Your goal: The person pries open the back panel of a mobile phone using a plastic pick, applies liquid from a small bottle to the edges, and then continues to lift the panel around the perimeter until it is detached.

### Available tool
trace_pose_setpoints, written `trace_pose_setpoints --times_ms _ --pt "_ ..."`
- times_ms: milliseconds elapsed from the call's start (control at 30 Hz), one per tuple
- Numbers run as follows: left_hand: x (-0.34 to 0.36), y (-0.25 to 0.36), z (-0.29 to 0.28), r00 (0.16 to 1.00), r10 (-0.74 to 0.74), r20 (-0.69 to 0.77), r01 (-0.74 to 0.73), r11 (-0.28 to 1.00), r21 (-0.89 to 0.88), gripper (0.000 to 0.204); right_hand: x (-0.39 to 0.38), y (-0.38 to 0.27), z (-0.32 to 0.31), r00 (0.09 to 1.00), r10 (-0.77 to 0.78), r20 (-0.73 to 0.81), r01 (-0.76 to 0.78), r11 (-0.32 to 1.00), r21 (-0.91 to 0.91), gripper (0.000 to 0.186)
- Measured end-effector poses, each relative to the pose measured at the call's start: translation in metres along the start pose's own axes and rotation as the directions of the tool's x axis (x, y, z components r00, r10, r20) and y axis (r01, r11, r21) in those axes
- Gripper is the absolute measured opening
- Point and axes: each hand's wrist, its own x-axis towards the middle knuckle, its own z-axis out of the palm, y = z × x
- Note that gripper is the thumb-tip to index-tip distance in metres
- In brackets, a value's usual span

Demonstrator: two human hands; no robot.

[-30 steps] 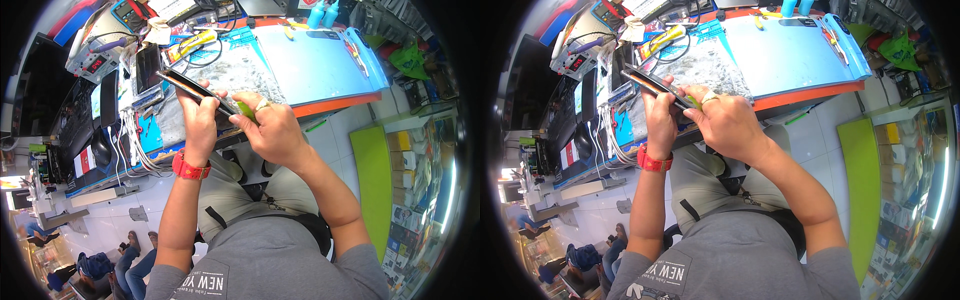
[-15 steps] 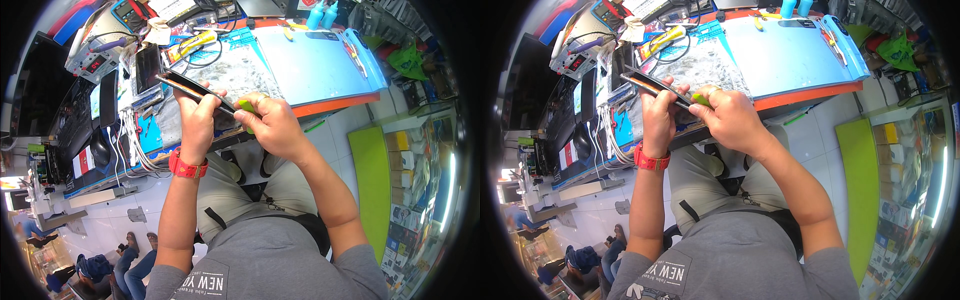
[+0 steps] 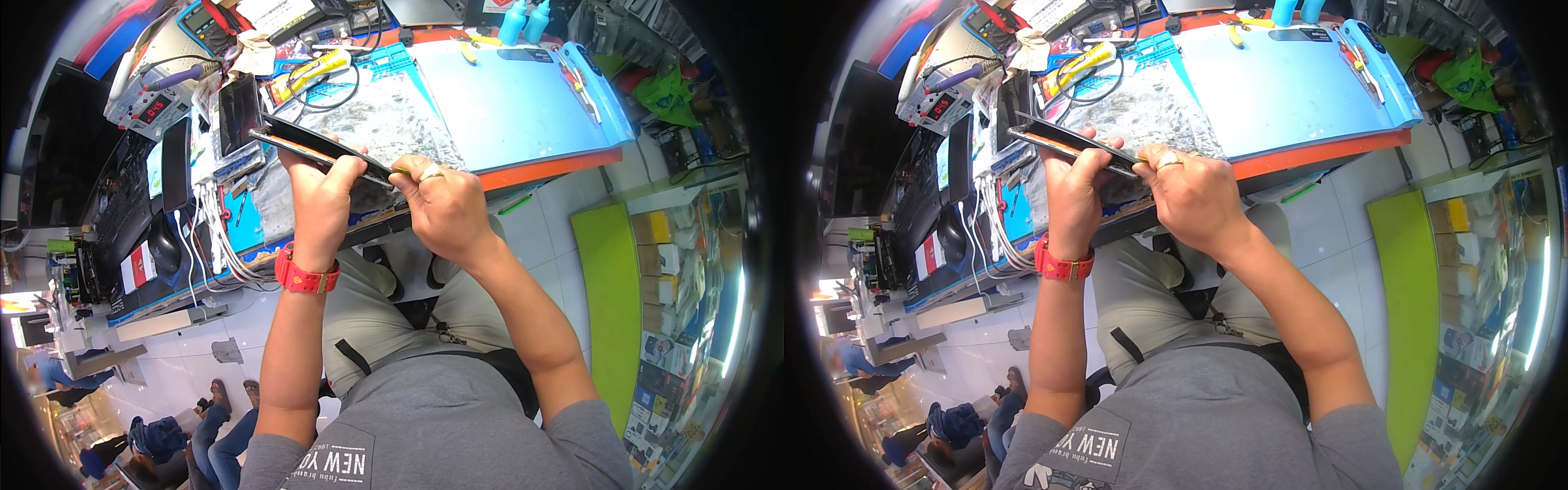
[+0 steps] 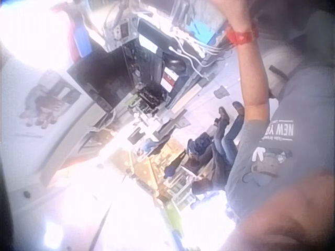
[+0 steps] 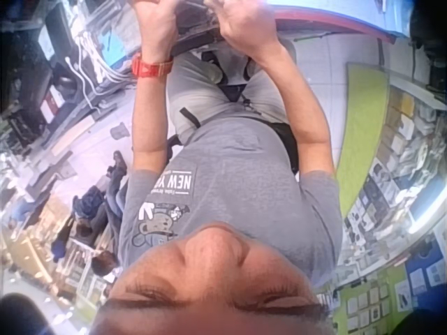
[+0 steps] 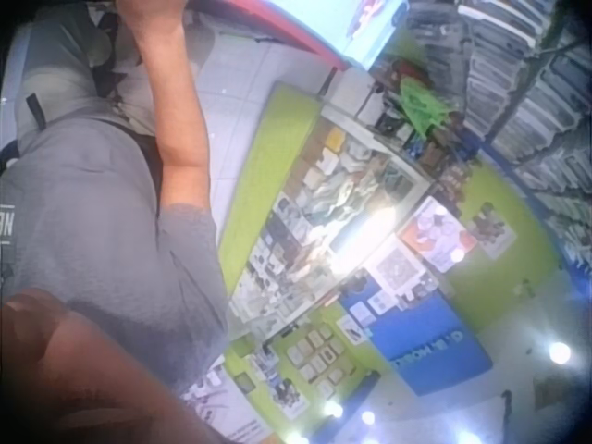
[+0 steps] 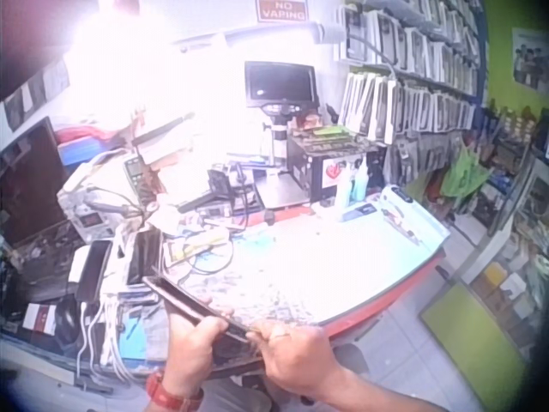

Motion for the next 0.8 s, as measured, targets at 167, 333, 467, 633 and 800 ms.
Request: trace_pose_setpoints --times_ms 167,333,467,633,800 --pt "0.001 -0.003 -0.003 1.0 -0.006 -0.014 0.006 1.0 -0.014 0.059 -0.009 -0.01 -0.01 0.987 0.154 -0.051 -0.146 0.98 0.133 0.011" --pt "-0.003 -0.001 0.001 1.0 0.028 -0.011 -0.028 0.998 0.058 0.06 -0.007 -0.008 -0.025 0.969 0.053 -0.242 -0.001 0.978 0.209 0.023" --pt "-0.003 0.0 0.001 0.999 0.018 -0.033 -0.017 0.999 0.038 0.059 -0.003 -0.019 -0.044 0.973 0.152 -0.175 -0.078 0.927 0.368 0.022" --pt "-0.001 -0.002 0.001 0.998 -0.035 -0.057 0.032 0.998 -0.053 0.063 -0.011 -0.019 -0.031 0.953 0.228 -0.198 -0.092 0.844 0.529 0.02" --pt "0.0 -0.004 -0.004 0.994 -0.09 -0.067 0.083 0.99 -0.112 0.059 -0.019 -0.009 -0.023 0.977 0.061 -0.205 0.028 0.915 0.404 0.018"
